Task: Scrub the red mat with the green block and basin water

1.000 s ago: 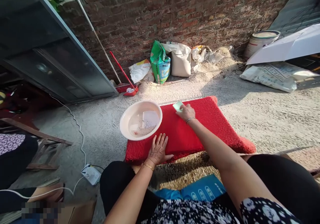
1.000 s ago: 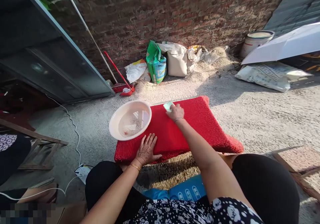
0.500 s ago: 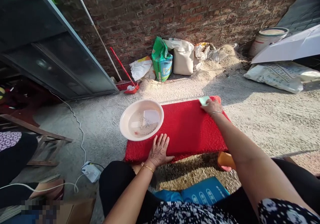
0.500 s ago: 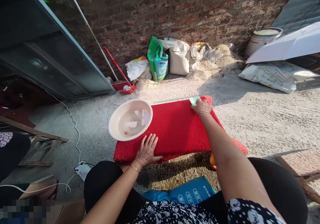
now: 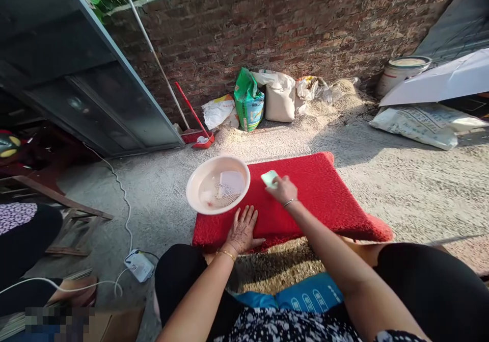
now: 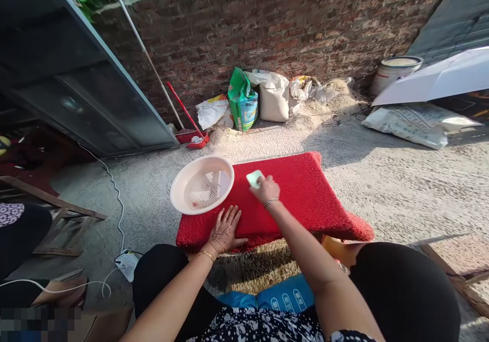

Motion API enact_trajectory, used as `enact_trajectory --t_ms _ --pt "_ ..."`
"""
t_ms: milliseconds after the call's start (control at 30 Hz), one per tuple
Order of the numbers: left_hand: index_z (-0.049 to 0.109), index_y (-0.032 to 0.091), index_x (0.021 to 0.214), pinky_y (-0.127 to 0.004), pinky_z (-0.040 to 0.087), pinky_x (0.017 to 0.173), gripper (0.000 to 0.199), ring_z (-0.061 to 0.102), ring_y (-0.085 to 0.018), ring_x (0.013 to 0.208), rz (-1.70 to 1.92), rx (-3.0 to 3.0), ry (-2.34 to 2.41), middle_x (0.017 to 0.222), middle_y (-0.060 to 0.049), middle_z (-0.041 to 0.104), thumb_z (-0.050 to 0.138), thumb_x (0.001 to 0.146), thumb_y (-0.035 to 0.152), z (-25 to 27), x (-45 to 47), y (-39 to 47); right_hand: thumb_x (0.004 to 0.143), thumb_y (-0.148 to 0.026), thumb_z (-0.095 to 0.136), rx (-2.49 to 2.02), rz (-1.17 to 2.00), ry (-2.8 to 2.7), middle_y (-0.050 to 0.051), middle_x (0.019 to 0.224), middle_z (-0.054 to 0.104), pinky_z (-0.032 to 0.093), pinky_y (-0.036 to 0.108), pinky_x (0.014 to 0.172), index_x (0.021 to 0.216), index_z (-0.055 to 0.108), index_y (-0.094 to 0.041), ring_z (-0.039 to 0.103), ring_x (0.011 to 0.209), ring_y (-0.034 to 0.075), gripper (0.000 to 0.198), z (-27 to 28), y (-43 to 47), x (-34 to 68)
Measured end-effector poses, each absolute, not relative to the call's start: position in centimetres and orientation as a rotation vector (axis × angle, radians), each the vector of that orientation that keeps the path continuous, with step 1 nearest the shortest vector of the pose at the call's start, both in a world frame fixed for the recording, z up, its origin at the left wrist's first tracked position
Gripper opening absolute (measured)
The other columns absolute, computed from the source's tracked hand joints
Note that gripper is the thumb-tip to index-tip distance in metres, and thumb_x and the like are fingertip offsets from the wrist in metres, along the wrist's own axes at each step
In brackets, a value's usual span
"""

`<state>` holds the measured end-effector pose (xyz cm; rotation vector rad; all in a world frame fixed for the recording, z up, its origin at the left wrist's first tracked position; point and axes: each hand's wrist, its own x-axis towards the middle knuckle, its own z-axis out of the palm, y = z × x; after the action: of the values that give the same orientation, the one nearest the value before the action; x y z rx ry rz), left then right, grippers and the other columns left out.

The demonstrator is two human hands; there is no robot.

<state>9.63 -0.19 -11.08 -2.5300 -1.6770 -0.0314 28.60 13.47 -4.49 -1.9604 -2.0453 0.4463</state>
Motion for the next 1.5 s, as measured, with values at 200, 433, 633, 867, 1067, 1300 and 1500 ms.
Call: enact_trajectory --t_ms 200,433,633,867,1067,1300,1500 --pt "0.026 0.013 0.145 -0.052 0.009 0.114 0.1 0.016 -0.031 0.142 -0.028 -2.523 -1.675 0.153 -0.015 0.024 0.047 0.071 0.077 -11.1 9.7 -0.2 0.078 -0.051 0.059 -1.799 0.337 -2.275 0.008 0.103 0.054 0.04 0.03 0.078 0.107 0.062 -0.027 0.058 0.092 0.021 0.038 -4.5 11.8 25.3" --pt "0.026 0.014 0.146 -0.051 0.008 0.115 0.095 0.015 -0.03 0.142 -0.111 -2.535 -1.67 0.153 -0.014 0.024 0.049 0.073 0.072 -11.0 9.8 -0.3 0.078 -0.058 0.056 -2.297 0.337 -1.799 0.011 0.109 0.052 0.042 0.033 0.075 0.113 0.061 -0.027 0.058 0.088 0.023 0.048 -4.9 14.3 41.7" --pt "0.026 0.014 0.146 -0.051 0.008 0.116 0.096 0.016 -0.03 0.142 -0.114 -2.534 -1.68 0.153 -0.014 0.024 0.052 0.072 0.07 -11.0 9.9 -0.4 0.078 -0.06 0.054 -2.522 0.306 -1.432 0.018 0.112 0.051 0.043 0.041 0.076 0.11 0.063 -0.022 0.058 0.091 0.028 0.051 -4.0 13.3 49.6" --pt "0.027 0.015 0.145 -0.051 0.01 0.115 0.096 0.016 -0.03 0.142 -0.034 -2.528 -1.694 0.153 -0.013 0.024 0.051 0.072 0.072 -10.6 9.9 -0.3 0.078 -0.058 0.056 -2.038 0.328 -2.013 0.007 0.102 0.053 0.04 0.028 0.07 0.106 0.064 -0.027 0.058 0.08 0.018 0.042 -4.7 9.4 35.7" --pt "0.027 0.014 0.145 -0.053 0.009 0.114 0.098 0.017 -0.031 0.141 -0.007 -2.527 -1.697 0.152 -0.016 0.026 0.047 0.072 0.076 -10.6 9.9 -0.2 0.079 -0.051 0.059 -1.682 0.318 -2.369 0.007 0.101 0.054 0.037 0.029 0.078 0.104 0.063 -0.027 0.055 0.089 0.02 0.036 -4.7 6.7 27.0" --pt "0.028 0.013 0.145 -0.05 0.008 0.116 0.096 0.016 -0.03 0.142 -0.076 -2.54 -1.689 0.153 -0.014 0.025 0.053 0.072 0.07 -10.7 9.9 -0.3 0.079 -0.056 0.056 -2.039 0.261 -2.148 0.007 0.102 0.052 0.039 0.029 0.072 0.109 0.062 -0.028 0.057 0.081 0.019 0.042 -5.3 9.1 36.7" --pt "0.028 0.015 0.145 -0.051 0.007 0.116 0.094 0.017 -0.03 0.142 -0.114 -2.542 -1.678 0.153 -0.013 0.025 0.054 0.072 0.068 -10.6 10.0 -0.4 0.077 -0.062 0.052 -2.479 0.313 -1.741 0.011 0.107 0.05 0.042 0.037 0.075 0.112 0.061 -0.027 0.058 0.087 0.025 0.051 -4.9 11.2 48.9"
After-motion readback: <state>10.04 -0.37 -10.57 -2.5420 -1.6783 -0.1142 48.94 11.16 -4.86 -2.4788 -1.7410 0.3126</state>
